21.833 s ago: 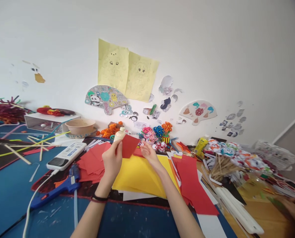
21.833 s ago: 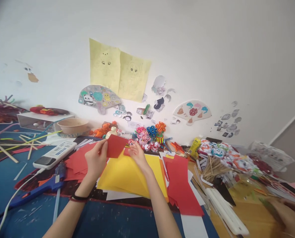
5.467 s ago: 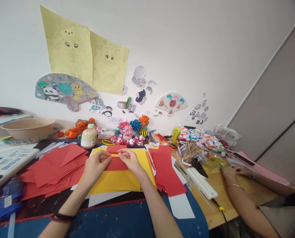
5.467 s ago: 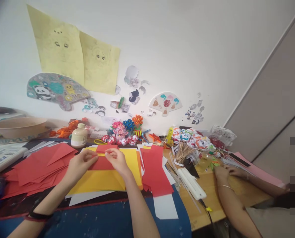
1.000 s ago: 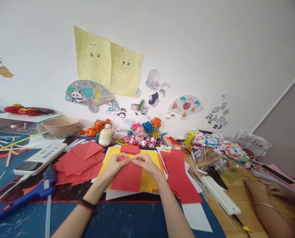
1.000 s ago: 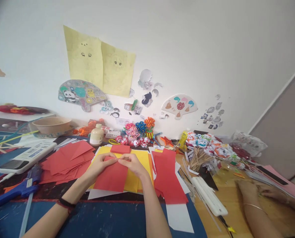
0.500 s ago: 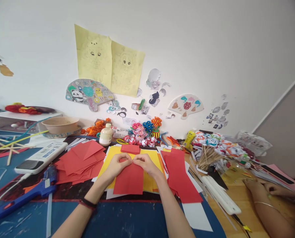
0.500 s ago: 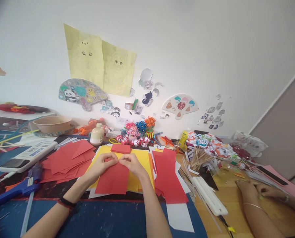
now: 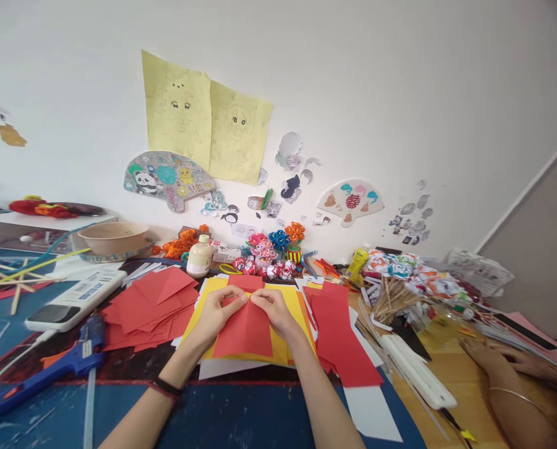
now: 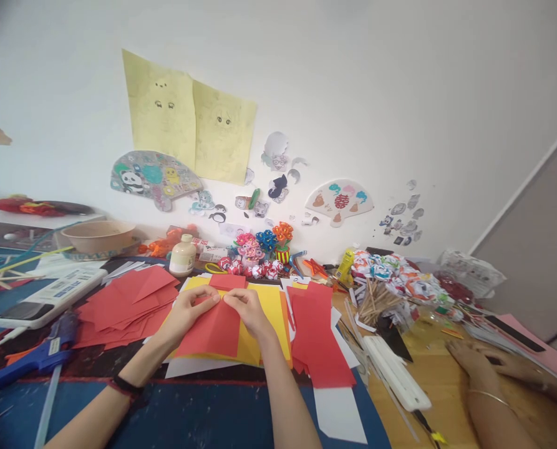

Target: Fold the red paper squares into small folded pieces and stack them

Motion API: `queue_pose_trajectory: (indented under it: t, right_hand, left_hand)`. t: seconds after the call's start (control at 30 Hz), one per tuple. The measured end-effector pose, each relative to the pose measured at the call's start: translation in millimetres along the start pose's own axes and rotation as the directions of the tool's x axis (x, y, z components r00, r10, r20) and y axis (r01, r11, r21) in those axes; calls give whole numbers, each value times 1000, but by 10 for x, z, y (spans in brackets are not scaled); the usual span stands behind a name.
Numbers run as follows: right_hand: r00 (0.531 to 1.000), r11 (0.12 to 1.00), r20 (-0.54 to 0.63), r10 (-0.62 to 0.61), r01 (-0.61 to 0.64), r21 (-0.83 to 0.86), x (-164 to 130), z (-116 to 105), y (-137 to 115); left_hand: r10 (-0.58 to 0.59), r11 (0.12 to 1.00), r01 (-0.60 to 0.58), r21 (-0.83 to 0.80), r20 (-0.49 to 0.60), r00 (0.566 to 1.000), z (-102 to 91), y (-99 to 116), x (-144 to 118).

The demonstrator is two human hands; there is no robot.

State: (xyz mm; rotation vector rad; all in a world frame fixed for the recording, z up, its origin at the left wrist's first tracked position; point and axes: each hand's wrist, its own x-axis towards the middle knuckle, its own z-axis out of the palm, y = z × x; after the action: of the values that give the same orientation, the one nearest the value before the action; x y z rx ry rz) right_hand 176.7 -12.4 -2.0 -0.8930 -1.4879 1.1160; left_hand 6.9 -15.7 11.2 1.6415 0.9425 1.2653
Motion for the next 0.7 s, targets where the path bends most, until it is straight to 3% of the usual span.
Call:
queue_pose_trajectory:
  t: [0.1, 0.23, 0.4, 0.53, 0.7]
  right_hand:
    - [1000, 998, 17, -8, 9, -68, 8, -39, -13]
    - [996, 993, -74, 42, -50, -111, 20, -97, 59]
    - [975, 982, -111, 191, -188, 29, 45, -102, 280]
    - [969, 976, -131, 209, -200, 82, 56, -100, 386]
    - [972, 974, -116, 203, -188, 126, 56, -108, 395]
  left_hand:
    - [-68, 997, 68, -37, -4, 998, -21, -104, 45]
    - [-190, 975, 191, -116, 18, 982, -23, -292, 82]
    - [-142, 989, 139, -47, -73, 987, 3, -484, 89]
    - [-105, 991, 118, 70, -169, 980, 8, -586, 89]
    - [-109, 993, 114, 18, -183, 977, 19, -662, 92]
